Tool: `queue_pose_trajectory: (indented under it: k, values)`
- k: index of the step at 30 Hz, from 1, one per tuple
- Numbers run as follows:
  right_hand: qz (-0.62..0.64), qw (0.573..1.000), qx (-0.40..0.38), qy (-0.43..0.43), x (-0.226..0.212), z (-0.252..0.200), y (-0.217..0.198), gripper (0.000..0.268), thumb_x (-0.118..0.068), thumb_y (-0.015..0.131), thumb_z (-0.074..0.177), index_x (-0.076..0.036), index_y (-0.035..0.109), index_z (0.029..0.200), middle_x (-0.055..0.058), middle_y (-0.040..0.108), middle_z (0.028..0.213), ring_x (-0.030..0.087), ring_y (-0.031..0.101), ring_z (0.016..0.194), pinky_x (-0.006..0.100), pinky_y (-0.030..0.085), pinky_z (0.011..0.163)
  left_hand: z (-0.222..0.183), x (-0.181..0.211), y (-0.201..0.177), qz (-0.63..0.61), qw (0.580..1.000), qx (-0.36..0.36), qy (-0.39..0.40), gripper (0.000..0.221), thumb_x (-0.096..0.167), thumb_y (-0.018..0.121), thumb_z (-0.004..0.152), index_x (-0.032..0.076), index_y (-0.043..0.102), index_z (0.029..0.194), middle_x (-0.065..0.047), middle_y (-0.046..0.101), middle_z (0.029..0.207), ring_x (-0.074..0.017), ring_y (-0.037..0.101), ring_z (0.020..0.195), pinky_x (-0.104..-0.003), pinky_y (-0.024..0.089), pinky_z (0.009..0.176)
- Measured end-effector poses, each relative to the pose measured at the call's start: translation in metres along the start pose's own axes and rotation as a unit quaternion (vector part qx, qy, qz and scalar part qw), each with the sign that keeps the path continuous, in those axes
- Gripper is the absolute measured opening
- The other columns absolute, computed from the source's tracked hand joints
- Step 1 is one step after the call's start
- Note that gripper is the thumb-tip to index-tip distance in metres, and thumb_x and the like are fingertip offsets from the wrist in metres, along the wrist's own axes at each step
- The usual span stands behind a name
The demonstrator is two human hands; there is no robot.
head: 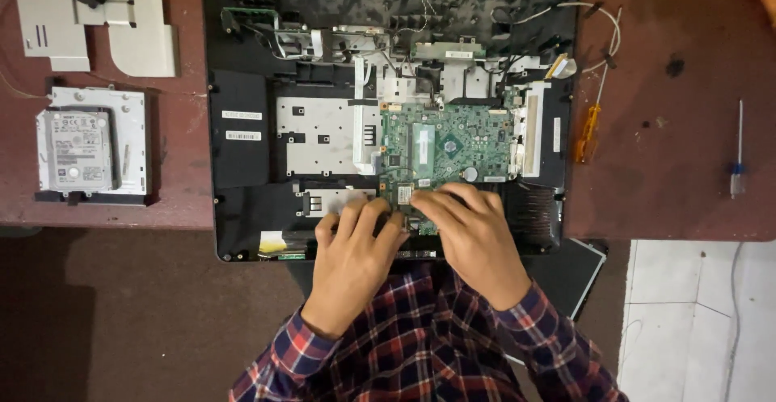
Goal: Adjusting and connecting internal components of a disassembled computer, including ribbon cables and RAM modules.
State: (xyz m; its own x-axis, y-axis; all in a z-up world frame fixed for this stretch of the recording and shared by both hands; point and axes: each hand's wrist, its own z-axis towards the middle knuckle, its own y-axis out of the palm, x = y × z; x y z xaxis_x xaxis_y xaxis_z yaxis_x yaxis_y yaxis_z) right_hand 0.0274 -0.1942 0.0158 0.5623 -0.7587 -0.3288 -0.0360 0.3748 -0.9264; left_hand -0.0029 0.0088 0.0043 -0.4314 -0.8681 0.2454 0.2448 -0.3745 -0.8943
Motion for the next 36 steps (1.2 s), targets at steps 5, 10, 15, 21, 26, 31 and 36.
queue_pose_trajectory:
  k: [5,10,15,21,26,31,36]
  values:
    - [-0.001,1.0,-0.005,-0.019,0.001,0.002,-0.007,0.044,0.005,0.054,0.096,-0.02,0.066,0.131,-0.003,0.073,0.12,0.017,0.06,0.118,0.03,0.037,0.086,0.011,0.004,-0.01,0.027,0.999,-0.019,-0.005,0.034,0.033,0.075,0.095,0.014,0.068,0.122,-0.003,0.065,0.125,-0.0216,0.056,0.122,-0.04,0.03,0.1]
    - [0.001,1.0,-0.027,0.012,-0.004,-0.003,-0.006,0.046,0.001,0.058,0.092,-0.018,0.067,0.133,0.002,0.072,0.126,0.022,0.058,0.121,0.035,0.042,0.089,0.013,0.007,-0.009,0.039,0.999,-0.037,0.0,0.031,0.034,0.068,0.1,0.014,0.07,0.123,0.001,0.066,0.129,-0.0194,0.056,0.126,-0.042,0.03,0.103]
    - [0.036,0.999,-0.02,0.015,-0.01,-0.004,-0.03,0.032,-0.003,0.058,0.099,-0.012,0.069,0.128,0.0,0.068,0.134,0.024,0.057,0.126,0.042,0.037,0.094,0.022,0.011,-0.02,0.163,0.984,-0.059,0.04,0.028,0.046,0.063,0.102,0.025,0.07,0.121,0.012,0.064,0.132,-0.0112,0.057,0.127,-0.036,0.034,0.1]
    - [0.077,0.966,0.194,0.154,0.037,-0.038,-0.052,0.022,0.003,0.061,0.097,-0.004,0.069,0.117,0.01,0.074,0.108,0.024,0.067,0.101,0.043,0.048,0.098,0.013,0.014,-0.01,0.185,0.976,-0.111,0.03,0.042,0.055,0.063,0.098,0.025,0.072,0.125,0.01,0.063,0.137,-0.0135,0.056,0.125,-0.038,0.031,0.102]
    - [0.004,0.926,0.263,0.27,0.081,-0.064,-0.089,0.021,-0.016,0.058,0.108,0.0,0.071,0.114,0.014,0.073,0.11,0.028,0.066,0.102,0.038,0.052,0.091,0.009,0.018,-0.001,0.206,0.976,-0.074,0.017,0.041,0.057,0.059,0.101,0.025,0.072,0.124,0.013,0.064,0.136,-0.0101,0.059,0.12,-0.037,0.03,0.102]
    - [0.0,0.912,0.261,0.316,0.103,-0.07,-0.088,0.018,-0.01,0.062,0.106,0.002,0.071,0.117,0.014,0.073,0.109,0.025,0.067,0.095,0.037,0.054,0.085,0.011,0.023,-0.001,0.202,0.977,-0.063,0.004,0.036,0.052,0.061,0.101,0.026,0.074,0.122,0.016,0.067,0.134,-0.0102,0.06,0.119,-0.037,0.029,0.102]
    - [0.06,0.891,0.235,0.385,0.108,-0.061,-0.066,0.019,-0.014,0.064,0.101,-0.004,0.073,0.115,0.01,0.074,0.11,0.024,0.069,0.098,0.037,0.052,0.089,0.009,0.029,0.001,0.224,0.971,-0.086,-0.018,0.047,0.06,0.06,0.097,0.026,0.071,0.127,0.016,0.065,0.136,-0.0094,0.058,0.121,-0.037,0.031,0.1]
